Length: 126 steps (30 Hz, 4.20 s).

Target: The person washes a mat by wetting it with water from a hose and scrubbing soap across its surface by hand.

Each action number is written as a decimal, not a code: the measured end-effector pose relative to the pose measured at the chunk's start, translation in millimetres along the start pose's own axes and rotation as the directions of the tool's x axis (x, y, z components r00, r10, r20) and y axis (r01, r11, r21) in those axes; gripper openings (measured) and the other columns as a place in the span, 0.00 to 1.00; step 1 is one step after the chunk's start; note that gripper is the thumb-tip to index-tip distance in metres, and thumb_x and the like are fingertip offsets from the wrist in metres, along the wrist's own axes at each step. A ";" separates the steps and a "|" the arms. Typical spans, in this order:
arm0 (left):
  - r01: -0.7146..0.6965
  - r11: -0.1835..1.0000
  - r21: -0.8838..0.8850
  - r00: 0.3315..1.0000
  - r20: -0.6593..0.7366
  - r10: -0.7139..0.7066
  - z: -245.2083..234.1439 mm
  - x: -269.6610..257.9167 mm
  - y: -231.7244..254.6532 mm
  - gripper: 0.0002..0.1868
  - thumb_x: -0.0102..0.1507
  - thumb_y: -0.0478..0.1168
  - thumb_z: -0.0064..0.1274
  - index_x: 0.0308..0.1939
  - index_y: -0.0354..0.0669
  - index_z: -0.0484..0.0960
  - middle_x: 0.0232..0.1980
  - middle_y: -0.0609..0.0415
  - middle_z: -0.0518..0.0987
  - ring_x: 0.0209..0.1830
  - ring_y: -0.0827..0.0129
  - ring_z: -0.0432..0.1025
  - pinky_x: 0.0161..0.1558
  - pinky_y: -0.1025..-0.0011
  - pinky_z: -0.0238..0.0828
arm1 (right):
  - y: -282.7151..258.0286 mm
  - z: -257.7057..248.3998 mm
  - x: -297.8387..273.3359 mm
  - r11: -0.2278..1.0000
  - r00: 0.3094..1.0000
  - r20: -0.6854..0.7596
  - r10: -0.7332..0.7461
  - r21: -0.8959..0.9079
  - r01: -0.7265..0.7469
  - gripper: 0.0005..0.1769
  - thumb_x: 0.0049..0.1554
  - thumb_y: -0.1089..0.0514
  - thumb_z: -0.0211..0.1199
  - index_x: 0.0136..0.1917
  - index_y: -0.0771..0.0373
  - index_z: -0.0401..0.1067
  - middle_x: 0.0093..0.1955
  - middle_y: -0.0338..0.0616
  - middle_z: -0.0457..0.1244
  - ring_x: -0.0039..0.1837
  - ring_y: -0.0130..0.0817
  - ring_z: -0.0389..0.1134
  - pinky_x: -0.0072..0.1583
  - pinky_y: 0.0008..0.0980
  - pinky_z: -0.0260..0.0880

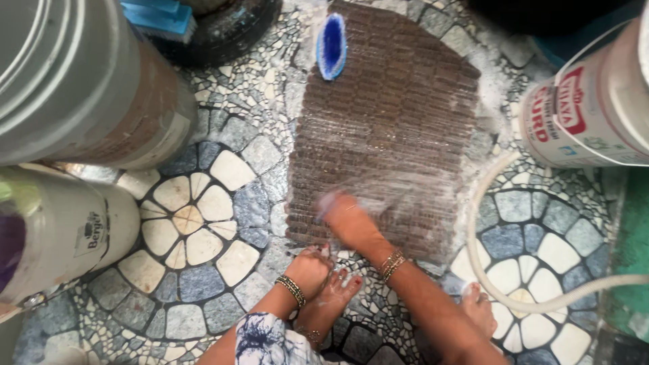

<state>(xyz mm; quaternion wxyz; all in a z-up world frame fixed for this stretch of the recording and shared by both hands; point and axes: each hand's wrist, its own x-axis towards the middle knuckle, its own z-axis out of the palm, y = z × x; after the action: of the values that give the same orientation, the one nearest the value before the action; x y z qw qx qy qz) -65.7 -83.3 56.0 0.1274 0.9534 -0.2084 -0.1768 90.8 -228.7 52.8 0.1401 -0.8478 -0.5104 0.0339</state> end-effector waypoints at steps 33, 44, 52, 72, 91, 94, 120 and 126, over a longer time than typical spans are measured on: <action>0.139 0.979 0.152 0.966 -0.236 -0.100 63.8 -35.9 -38.3 0.26 0.61 0.39 0.47 0.60 0.22 0.76 0.48 0.36 0.83 0.49 0.50 0.78 0.59 0.59 0.73 | -2.0 -6.8 90.3 0.965 0.957 -0.133 0.258 0.083 -0.249 0.27 0.62 0.52 0.55 0.71 0.63 0.64 0.74 0.64 0.55 0.72 0.59 0.58 0.69 0.51 0.59; 0.086 0.994 0.062 0.986 0.141 -0.094 -0.9 -31.7 -66.3 0.25 0.62 0.36 0.46 0.63 0.33 0.74 0.40 0.43 0.85 0.42 0.54 0.80 0.43 0.59 0.78 | -0.5 -32.1 -57.1 0.986 0.973 0.161 0.165 0.000 -0.167 0.26 0.62 0.51 0.54 0.73 0.52 0.62 0.78 0.54 0.53 0.78 0.49 0.54 0.75 0.47 0.53; -0.006 0.923 0.385 0.856 0.479 -0.194 -166.7 -17.1 -109.5 0.21 0.64 0.40 0.48 0.61 0.55 0.82 0.53 0.46 0.84 0.53 0.54 0.80 0.54 0.58 0.77 | 7.7 -8.1 -86.4 0.890 0.864 0.217 0.455 -0.137 -0.434 0.31 0.61 0.50 0.55 0.76 0.47 0.57 0.82 0.47 0.47 0.80 0.49 0.49 0.76 0.47 0.48; 0.707 0.618 -0.343 0.571 -0.238 -0.786 35.3 29.6 16.0 0.47 0.64 0.48 0.57 0.81 0.42 0.48 0.84 0.49 0.51 0.79 0.58 0.52 0.73 0.50 0.46 | -51.4 29.8 -66.4 0.704 0.672 -0.234 0.703 0.098 -0.703 0.32 0.58 0.48 0.65 0.74 0.55 0.64 0.70 0.57 0.59 0.66 0.57 0.61 0.63 0.53 0.65; 0.694 0.618 -0.368 0.576 -0.231 -0.784 40.9 -8.3 27.6 0.60 0.58 0.73 0.47 0.79 0.35 0.45 0.83 0.40 0.44 0.82 0.52 0.41 0.76 0.51 0.32 | -27.3 12.6 13.8 0.993 0.990 -0.081 -0.114 0.031 0.117 0.32 0.61 0.45 0.57 0.75 0.57 0.63 0.69 0.57 0.60 0.60 0.48 0.67 0.60 0.47 0.67; 0.699 0.607 -0.377 0.575 -0.207 -0.791 39.7 -6.8 28.1 0.59 0.58 0.72 0.47 0.79 0.34 0.45 0.83 0.40 0.45 0.82 0.52 0.41 0.76 0.52 0.31 | -26.4 10.0 29.5 0.882 0.881 -0.052 0.470 0.003 -0.471 0.30 0.62 0.44 0.57 0.72 0.60 0.65 0.69 0.59 0.61 0.55 0.46 0.66 0.55 0.45 0.68; 0.685 0.632 -0.361 0.572 -0.271 -0.774 49.2 -8.5 28.4 0.49 0.65 0.65 0.38 0.79 0.34 0.47 0.83 0.41 0.44 0.83 0.54 0.40 0.76 0.51 0.31 | -38.9 17.0 -5.5 0.750 0.760 -0.112 0.641 -0.121 -0.650 0.29 0.60 0.45 0.60 0.71 0.57 0.64 0.69 0.58 0.60 0.57 0.50 0.66 0.56 0.48 0.70; 0.704 0.543 -0.457 0.442 -0.316 -0.839 51.2 8.6 18.4 0.35 0.71 0.51 0.31 0.81 0.45 0.50 0.85 0.51 0.48 0.85 0.59 0.43 0.79 0.51 0.32 | -17.8 -0.4 -42.1 0.775 0.769 0.152 0.621 0.026 -0.631 0.22 0.65 0.43 0.56 0.66 0.57 0.67 0.62 0.51 0.64 0.57 0.49 0.68 0.57 0.49 0.69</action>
<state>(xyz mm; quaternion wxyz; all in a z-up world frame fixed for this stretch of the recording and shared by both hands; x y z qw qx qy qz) -84.9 -111.9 13.0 0.2035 0.9253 0.3196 0.0134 55.6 -257.8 54.5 0.1181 -0.9590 -0.2055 0.1551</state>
